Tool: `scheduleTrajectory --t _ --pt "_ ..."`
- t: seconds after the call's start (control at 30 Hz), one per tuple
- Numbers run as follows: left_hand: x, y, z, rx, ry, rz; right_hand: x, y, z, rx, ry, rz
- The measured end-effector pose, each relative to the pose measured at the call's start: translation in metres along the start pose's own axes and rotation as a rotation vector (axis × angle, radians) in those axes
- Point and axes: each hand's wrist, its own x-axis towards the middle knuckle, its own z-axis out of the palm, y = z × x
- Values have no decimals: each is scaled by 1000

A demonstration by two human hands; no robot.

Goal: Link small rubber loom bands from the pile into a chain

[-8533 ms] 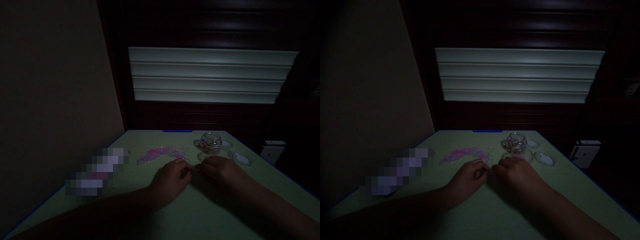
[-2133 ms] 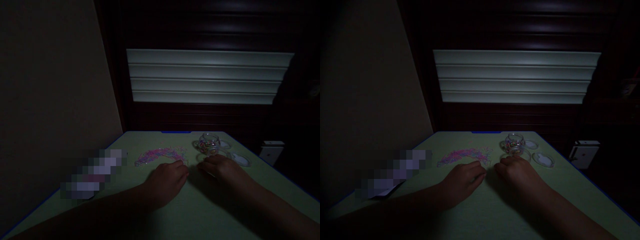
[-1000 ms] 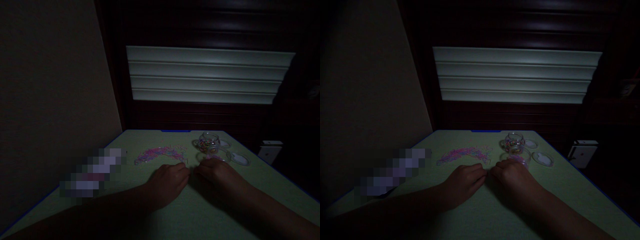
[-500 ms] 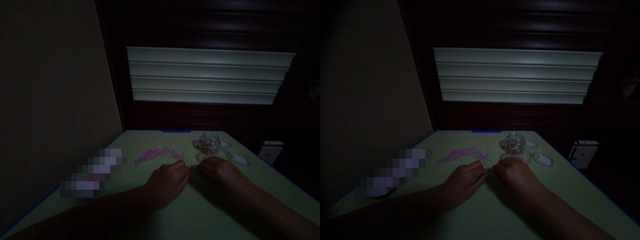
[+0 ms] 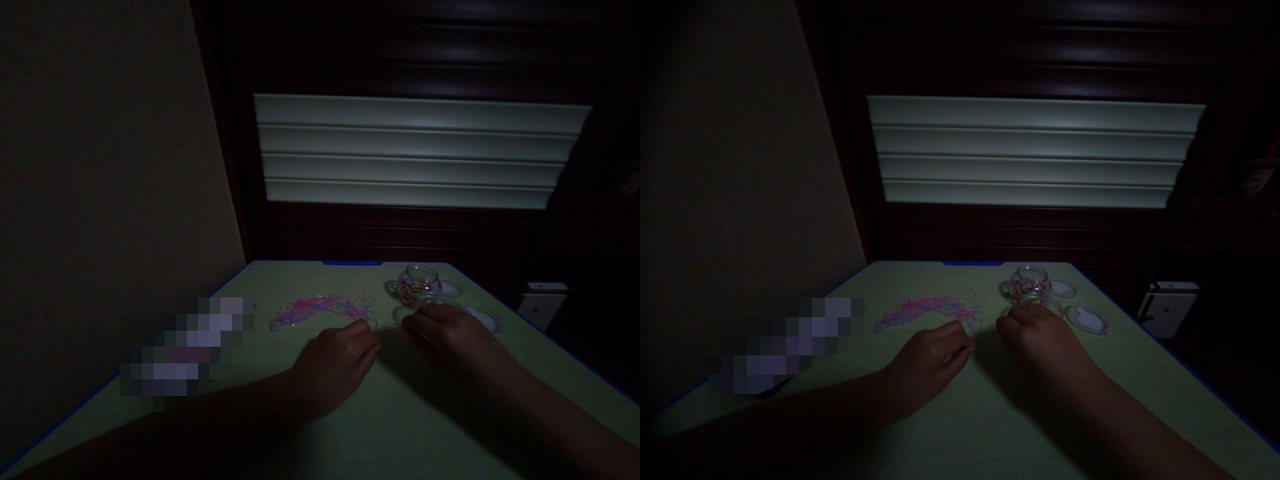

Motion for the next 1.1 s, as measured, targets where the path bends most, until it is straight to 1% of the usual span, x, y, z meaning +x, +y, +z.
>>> scheduleTrajectory --t 0.1,0.2,0.33,0.4,0.6,0.93,1.1 --pt "0 0 -1 22 -13 2 0 3 -10 -111 41 55" --pt "-1 0 -2 50 -44 17 -1 8 -19 -193 47 129" --pt "-3 -1 -1 82 -53 46 -4 16 -21 -313 -30 247" --pt "-3 -1 0 89 -42 50 -5 19 -19 -336 -54 275" --pt "-3 -2 0 93 -44 52 -6 18 -18 -344 -36 275" --pt "-4 -3 0 67 -43 43 -7 20 -18 -310 -63 293" --pt "-4 -2 0 77 -49 47 -7 19 -18 -292 -95 335"
